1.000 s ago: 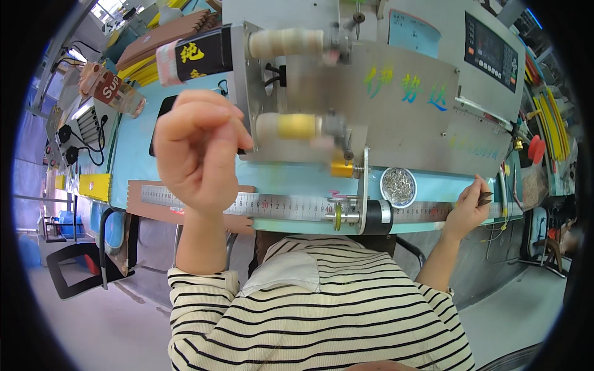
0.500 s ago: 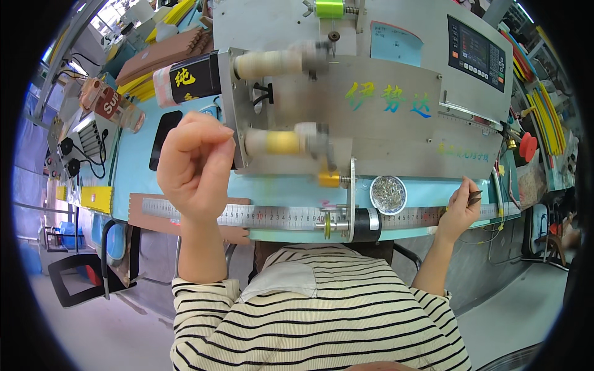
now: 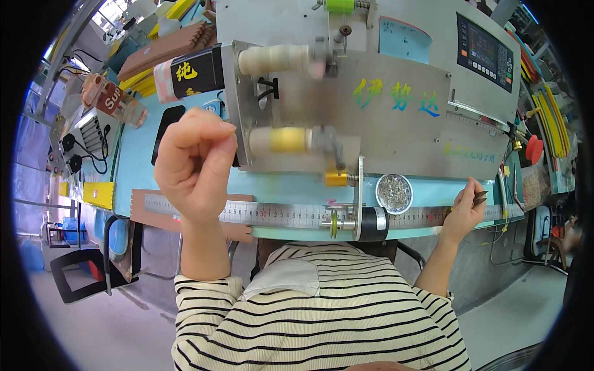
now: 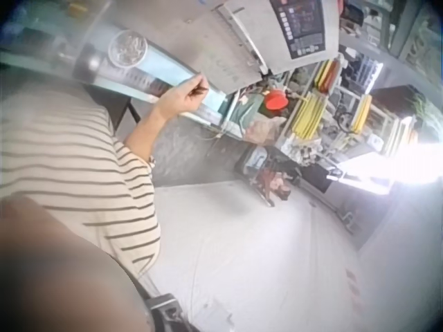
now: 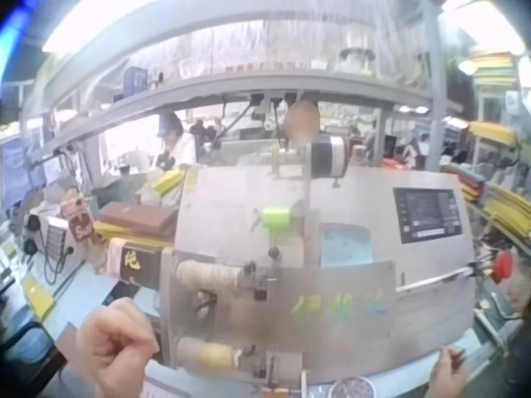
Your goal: The person threads a thin wire through a small machine, using pliers to guide and secure the wire. They repeatedly adjust the wire path and tension, then cut the wire with pliers.
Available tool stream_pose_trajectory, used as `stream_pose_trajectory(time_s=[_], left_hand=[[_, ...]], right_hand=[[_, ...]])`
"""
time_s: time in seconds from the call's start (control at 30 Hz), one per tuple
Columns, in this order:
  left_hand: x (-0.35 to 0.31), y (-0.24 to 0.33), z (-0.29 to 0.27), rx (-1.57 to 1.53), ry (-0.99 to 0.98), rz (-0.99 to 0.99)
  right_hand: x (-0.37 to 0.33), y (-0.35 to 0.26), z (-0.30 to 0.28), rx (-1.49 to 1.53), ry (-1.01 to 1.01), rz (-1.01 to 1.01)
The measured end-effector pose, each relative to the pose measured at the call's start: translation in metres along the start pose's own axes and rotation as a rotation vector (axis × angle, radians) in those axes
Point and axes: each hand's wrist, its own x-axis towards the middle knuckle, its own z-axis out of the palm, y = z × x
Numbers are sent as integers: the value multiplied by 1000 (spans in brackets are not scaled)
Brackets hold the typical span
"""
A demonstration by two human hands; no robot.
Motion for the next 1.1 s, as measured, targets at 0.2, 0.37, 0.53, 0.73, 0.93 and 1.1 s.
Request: stream_pose_trajectory(time_s=[0.2,0.37,0.53,0.73,0.93,1.1], left_hand=[[1,-1,0,-21,-9,18],[0,-3,-1,-58,-15,34],[0,-3,-1,-58,-19,21],[0,-3,0,9,-58,23],[4,-1,1,93,-121,17],[14,17,7,611,-498,111]], right_hand=[[0,-1,0,5,-10,-8],[1,2,0,-12,9,-17],[0,-7,9,-54,23,-51],[-5,-69,4,-37,-465,160],[-33,-122,35,43,-885,87],[-44,-150,61,-160,-1227,-164]])
